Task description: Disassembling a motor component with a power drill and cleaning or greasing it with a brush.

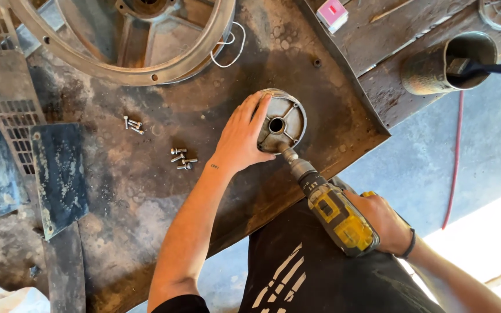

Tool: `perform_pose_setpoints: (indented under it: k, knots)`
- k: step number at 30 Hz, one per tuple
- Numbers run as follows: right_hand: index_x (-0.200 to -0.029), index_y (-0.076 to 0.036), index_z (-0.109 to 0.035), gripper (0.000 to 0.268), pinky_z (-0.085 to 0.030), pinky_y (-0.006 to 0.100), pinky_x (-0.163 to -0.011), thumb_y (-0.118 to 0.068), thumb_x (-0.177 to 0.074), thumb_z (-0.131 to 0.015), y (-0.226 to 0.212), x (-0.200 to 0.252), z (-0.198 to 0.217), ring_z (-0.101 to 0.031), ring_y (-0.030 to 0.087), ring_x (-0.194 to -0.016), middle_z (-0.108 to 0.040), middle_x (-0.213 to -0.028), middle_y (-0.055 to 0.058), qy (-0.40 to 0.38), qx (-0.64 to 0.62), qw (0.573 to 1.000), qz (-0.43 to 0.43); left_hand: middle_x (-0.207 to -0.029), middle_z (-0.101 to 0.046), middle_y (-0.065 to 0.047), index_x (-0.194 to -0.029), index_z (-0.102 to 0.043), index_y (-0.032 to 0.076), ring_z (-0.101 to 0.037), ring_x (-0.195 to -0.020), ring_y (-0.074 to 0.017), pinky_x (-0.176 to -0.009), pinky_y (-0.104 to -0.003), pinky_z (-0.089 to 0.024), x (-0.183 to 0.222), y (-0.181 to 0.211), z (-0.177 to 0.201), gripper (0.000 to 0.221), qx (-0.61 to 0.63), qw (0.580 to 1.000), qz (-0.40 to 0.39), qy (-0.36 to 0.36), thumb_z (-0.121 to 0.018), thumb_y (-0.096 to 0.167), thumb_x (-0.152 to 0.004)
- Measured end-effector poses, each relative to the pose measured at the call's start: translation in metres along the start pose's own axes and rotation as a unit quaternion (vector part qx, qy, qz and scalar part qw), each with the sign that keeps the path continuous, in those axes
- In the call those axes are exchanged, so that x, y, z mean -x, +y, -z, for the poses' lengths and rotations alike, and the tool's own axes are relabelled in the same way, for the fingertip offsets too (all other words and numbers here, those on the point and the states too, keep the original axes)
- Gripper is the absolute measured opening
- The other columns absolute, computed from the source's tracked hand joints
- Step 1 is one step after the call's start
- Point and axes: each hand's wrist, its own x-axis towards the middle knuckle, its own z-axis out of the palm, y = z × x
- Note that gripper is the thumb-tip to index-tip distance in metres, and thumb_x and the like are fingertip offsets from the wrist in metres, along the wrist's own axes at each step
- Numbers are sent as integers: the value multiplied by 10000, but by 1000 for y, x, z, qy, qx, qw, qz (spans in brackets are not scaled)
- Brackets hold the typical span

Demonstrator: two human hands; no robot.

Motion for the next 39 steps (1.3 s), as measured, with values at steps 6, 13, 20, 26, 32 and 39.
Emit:
perform_pose_setpoints:
  k: [6,13,20,26,32,39]
  knots:
    - [-937,-232,-647,420,-575,538,-642,-543,-677,-760,-6,-11,2,-663,532,-757,-697,-647,168,-21,5,999,42,-1619,-297,-226,-1653,-158,102,-334,-1502,-434,-1228,-508,-327,2,-4,-4,1491,-15,1000,-10,7,-1009,389,-463]
    - [-951,-207,-636,442,-586,520,-616,-541,-691,-767,-14,-19,5,-660,531,-721,-667,-627,170,-46,11,997,68,-1628,-292,-217,-1663,-126,116,-355,-1495,-428,-1207,-495,-363,3,-8,-6,1528,-39,999,-16,7,-998,377,-436]
    - [-1012,-197,-657,522,-568,593,-698,-527,-639,-815,-5,-6,12,-689,543,-789,-725,-671,197,-33,54,998,-12,-1652,-257,-203,-1667,-129,128,-302,-1525,-414,-1215,-525,-321,2,-3,0,1451,-26,999,2,-20,-992,429,-540]
    - [-976,-218,-655,475,-582,558,-661,-542,-660,-799,-4,-9,9,-676,542,-766,-709,-641,175,-12,27,1000,1,-1649,-257,-211,-1663,-137,123,-298,-1524,-422,-1226,-530,-300,0,-2,2,1439,-18,1000,1,-22,-996,417,-547]
    - [-991,-229,-667,493,-584,554,-654,-578,-662,-781,-14,-19,8,-659,554,-775,-705,-665,187,-22,18,999,27,-1651,-252,-205,-1663,-133,127,-297,-1526,-419,-1231,-524,-301,3,-3,0,1448,-19,1000,1,-13,-993,419,-535]
    - [-1021,-187,-619,543,-567,597,-679,-540,-653,-805,8,-17,5,-659,568,-781,-691,-681,228,-17,61,998,27,-1650,-264,-195,-1666,-134,142,-304,-1527,-411,-1232,-521,-304,3,-4,0,1449,-21,1000,4,-10,-987,435,-532]
